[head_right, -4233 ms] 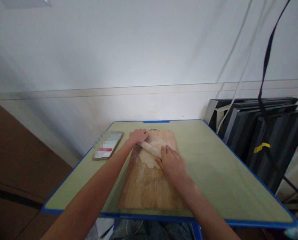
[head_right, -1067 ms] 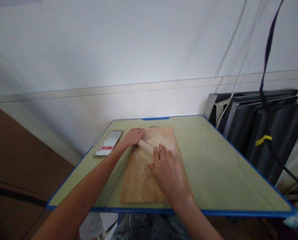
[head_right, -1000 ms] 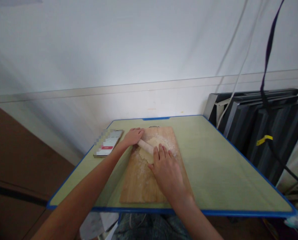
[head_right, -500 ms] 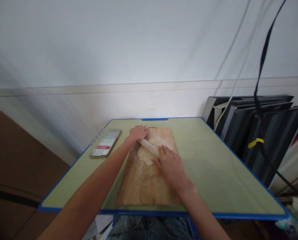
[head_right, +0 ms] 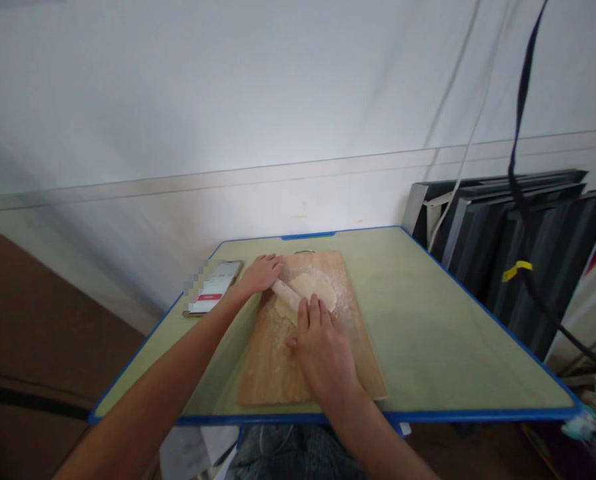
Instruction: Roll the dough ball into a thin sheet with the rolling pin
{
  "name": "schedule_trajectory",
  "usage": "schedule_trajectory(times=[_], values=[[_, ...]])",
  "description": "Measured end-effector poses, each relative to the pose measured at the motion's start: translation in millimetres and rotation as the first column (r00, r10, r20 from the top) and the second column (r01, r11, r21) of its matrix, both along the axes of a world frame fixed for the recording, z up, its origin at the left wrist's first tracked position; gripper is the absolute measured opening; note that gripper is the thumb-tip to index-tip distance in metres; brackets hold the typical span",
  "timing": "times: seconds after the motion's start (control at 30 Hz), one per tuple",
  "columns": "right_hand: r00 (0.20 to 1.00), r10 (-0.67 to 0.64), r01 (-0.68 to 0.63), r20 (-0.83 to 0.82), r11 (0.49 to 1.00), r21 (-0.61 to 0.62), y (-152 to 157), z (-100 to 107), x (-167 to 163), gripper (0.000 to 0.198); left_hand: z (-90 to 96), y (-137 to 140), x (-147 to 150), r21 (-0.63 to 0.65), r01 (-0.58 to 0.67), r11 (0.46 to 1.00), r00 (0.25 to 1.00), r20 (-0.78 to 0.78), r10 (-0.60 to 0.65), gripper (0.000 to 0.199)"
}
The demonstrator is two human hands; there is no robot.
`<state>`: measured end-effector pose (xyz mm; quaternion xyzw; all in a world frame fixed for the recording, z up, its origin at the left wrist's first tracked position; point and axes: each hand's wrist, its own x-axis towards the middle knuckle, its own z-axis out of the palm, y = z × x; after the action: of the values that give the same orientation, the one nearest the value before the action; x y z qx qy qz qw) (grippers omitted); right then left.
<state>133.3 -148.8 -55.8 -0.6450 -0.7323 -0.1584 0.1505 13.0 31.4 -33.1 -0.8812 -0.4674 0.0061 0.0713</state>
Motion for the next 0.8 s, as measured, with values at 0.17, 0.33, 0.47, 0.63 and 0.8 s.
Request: schedule_trajectory(times=[0.17,0.33,0.47,0.63,0.8], values=[[1.0,0.009,-0.009,0.0,1.0,0.012,3,1,5,0.049,3.5,6,9,-0.085,-0.053,0.995,0.998,-0.042,0.049,0.034],[1.0,0.018,-0.018,0.012,0.999,0.034,14,-1,19,0.048,4.0,14,32,-0.142,-0.235,0.961,0.972,-0.024,0.234,0.04],[1.0,-0.003,0.002,0.025,1.0,0.018,22,-2,28,0.039,4.8,17,45,-0.183,-0.363,0.914,0.929,0.004,0.37,0.046],[1.0,-0.005,0.003,0.022,0.999,0.051,21,-3,28,0.035,4.0,18,50,-0.199,-0.411,0.89,0.902,0.05,0.428,0.053],[0.999,-0.028,0.028,0.029,1.0,0.0,9,2,14,0.04,3.6,5,37,-0.148,-0.379,0.913,0.916,0.078,0.393,0.055]])
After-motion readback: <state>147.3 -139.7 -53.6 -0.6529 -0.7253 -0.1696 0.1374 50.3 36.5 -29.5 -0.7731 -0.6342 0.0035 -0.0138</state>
